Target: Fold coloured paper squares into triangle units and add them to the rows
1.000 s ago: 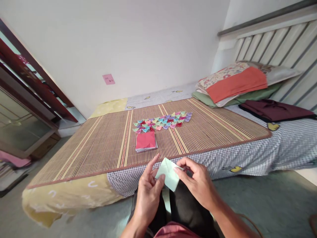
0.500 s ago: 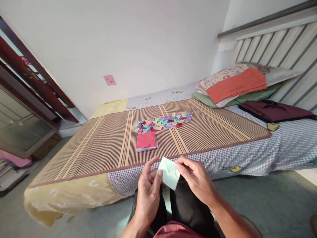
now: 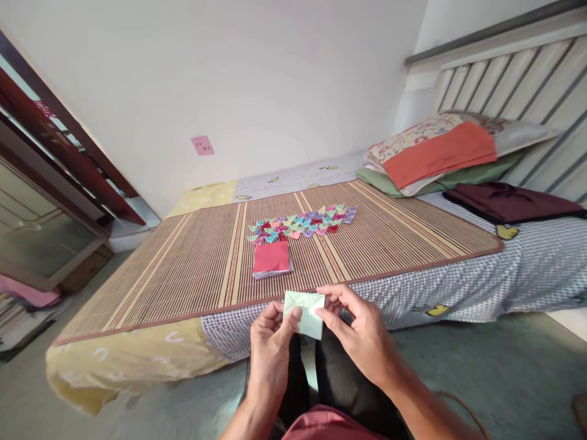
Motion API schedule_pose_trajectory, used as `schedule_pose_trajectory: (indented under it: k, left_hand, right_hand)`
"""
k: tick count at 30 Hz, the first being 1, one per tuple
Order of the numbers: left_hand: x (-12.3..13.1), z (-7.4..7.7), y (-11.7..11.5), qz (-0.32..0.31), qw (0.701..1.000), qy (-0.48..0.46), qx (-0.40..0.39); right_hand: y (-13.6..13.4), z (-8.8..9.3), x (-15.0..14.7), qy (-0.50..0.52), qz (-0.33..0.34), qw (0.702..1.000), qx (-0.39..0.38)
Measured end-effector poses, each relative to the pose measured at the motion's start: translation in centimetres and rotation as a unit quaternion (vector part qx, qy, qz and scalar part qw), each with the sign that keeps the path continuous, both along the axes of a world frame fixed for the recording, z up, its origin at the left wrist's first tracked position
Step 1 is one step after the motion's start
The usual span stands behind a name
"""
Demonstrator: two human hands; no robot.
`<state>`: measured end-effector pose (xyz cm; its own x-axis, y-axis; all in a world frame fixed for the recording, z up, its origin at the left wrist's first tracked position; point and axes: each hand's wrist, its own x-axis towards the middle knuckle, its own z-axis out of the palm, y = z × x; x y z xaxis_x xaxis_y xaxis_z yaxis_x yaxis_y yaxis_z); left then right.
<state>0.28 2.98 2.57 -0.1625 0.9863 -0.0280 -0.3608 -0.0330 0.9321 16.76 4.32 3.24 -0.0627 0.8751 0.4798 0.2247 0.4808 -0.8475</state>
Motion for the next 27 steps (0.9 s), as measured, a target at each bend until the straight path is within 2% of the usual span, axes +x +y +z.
schedule_pose_trajectory:
  k: [4,10,12,18,24,27]
  left_hand:
    - [0.3,0.0,-0.2,0.01,1.0,-0.005,0.001]
    - [0.3,-0.5,-0.4,0.0,1.0,0.008,0.014]
    - [0.3,-0.6,-0.5,0.001,1.0,0.019,0.018]
    - [0.2,-0.7,-0.7,0.003,0.998,0.053,0.021]
    - [0.4,-0.3,-0.6,0.014,1.0,0.028,0.003]
    - [0.4,-0.2,-0.5,0.002,1.0,0.001,-0.019]
  right_hand:
    - [0.0,-0.4,-0.1,0.014,-0.039,0.999,0.036]
    - [0.1,-0.3,0.1,-0.007,-0.04,0.997,0.066]
    - [0.2,-0.2,0.3,-0.003,-0.029,0.999,0.046]
    - [0.4,0.2,1.0,0.019,0.039,0.996,-0.078]
    - [0.2,0.4,0.8,0.02,0.042,0.997,-0.062]
    - [0.2,0.5,0.8,0.029,0.066,0.994,-0.085]
